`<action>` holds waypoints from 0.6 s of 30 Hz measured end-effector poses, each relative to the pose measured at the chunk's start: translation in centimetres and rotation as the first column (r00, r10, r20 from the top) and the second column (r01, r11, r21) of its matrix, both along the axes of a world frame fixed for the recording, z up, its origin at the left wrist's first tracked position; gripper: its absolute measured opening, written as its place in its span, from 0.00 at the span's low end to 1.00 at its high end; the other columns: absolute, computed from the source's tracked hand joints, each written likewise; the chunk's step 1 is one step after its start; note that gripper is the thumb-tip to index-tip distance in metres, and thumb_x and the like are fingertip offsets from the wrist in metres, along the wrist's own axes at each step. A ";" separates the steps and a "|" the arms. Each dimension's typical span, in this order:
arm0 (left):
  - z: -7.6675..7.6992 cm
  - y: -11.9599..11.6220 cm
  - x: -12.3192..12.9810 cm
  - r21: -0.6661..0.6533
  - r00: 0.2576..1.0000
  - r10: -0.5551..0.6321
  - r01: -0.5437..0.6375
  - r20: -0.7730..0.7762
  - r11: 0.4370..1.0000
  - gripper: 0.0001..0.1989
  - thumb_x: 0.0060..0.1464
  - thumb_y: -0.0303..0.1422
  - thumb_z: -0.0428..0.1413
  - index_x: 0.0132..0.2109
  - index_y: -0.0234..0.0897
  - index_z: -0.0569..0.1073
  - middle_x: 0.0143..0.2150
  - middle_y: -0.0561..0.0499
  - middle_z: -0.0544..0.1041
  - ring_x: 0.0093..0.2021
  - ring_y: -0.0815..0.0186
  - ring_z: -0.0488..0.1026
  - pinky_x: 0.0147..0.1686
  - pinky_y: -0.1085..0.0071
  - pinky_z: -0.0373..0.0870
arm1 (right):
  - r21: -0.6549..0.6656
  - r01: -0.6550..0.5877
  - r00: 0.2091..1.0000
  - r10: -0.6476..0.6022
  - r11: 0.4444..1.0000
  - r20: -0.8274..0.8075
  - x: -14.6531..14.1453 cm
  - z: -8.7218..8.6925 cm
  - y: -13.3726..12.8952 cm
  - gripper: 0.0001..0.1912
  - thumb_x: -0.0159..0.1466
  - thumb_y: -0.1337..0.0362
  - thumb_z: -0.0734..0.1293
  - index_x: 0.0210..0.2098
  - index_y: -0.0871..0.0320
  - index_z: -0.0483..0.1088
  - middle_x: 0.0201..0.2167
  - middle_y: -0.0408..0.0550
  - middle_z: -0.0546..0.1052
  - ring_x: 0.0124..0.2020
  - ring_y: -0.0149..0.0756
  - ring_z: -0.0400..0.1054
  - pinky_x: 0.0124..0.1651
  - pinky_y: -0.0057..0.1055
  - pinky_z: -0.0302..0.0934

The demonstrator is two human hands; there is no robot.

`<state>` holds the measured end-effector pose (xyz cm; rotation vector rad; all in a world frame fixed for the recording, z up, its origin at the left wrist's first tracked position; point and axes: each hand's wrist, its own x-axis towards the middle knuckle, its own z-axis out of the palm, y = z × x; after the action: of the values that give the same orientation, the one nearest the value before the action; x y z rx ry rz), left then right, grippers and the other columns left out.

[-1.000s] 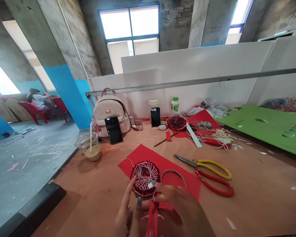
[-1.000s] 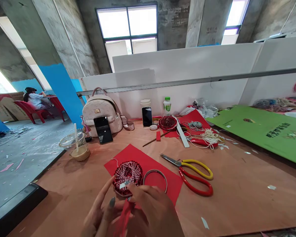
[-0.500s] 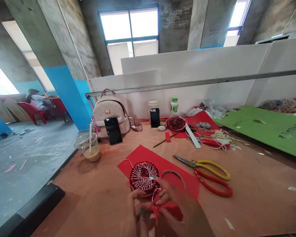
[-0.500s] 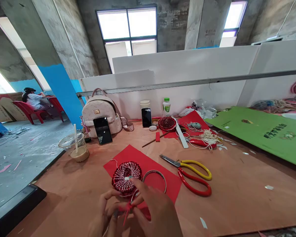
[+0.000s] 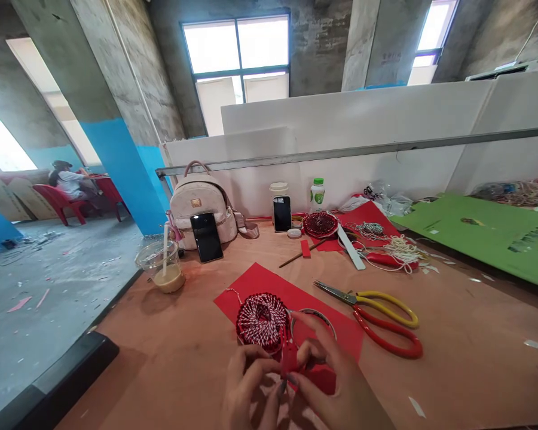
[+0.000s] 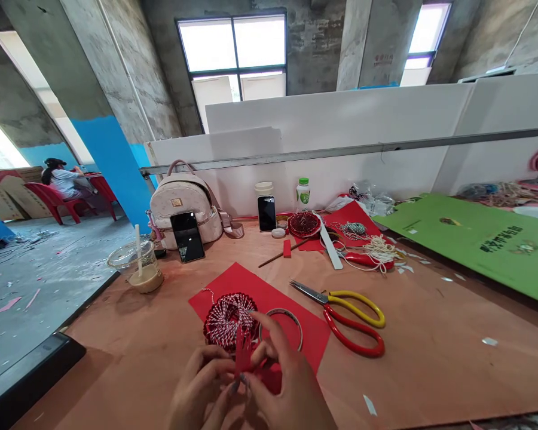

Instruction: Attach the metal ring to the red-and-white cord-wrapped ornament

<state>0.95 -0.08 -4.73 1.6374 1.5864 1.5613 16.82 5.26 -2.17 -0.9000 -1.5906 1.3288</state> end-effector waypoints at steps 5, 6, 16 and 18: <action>-1.0 0.1 -0.1 -0.021 0.997 -0.073 0.073 0.024 0.997 0.15 0.64 0.45 0.55 0.38 0.43 0.83 0.44 0.44 0.74 0.43 0.59 0.76 0.44 0.68 0.72 | -0.072 0.024 0.999 -0.027 0.997 -0.046 -0.3 0.3 -0.3 0.30 0.60 0.68 0.63 0.61 0.45 0.61 0.30 0.33 0.74 0.33 0.30 0.73 0.37 0.26 0.67; -1.0 0.1 -0.1 -0.038 0.996 -0.081 0.082 0.040 0.996 0.15 0.63 0.45 0.57 0.38 0.43 0.83 0.45 0.43 0.75 0.43 0.58 0.77 0.45 0.67 0.72 | -0.074 0.027 0.999 -0.030 0.997 -0.040 -0.2 0.2 -0.3 0.30 0.60 0.68 0.63 0.61 0.45 0.61 0.30 0.33 0.74 0.33 0.30 0.73 0.38 0.26 0.67; 0.2 0.3 0.3 -0.076 0.995 -0.070 0.076 0.078 0.994 0.17 0.64 0.43 0.55 0.30 0.41 0.78 0.43 0.46 0.75 0.44 0.60 0.75 0.43 0.69 0.68 | -0.090 -0.037 0.995 0.045 0.995 0.090 0.1 0.0 0.3 0.30 0.62 0.67 0.65 0.63 0.48 0.60 0.37 0.40 0.76 0.40 0.34 0.74 0.49 0.32 0.66; 0.2 0.2 0.5 -0.075 0.993 -0.064 0.071 0.099 0.995 0.17 0.64 0.43 0.56 0.29 0.41 0.77 0.42 0.47 0.74 0.45 0.60 0.75 0.42 0.70 0.67 | -0.032 0.010 0.996 -0.007 0.999 0.091 0.3 0.2 0.3 0.26 0.63 0.63 0.66 0.60 0.46 0.65 0.43 0.42 0.76 0.45 0.35 0.73 0.50 0.31 0.66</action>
<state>1.41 0.14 -4.48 1.5345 1.5074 1.5009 17.10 5.60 -2.02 -0.9986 -1.6365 1.3281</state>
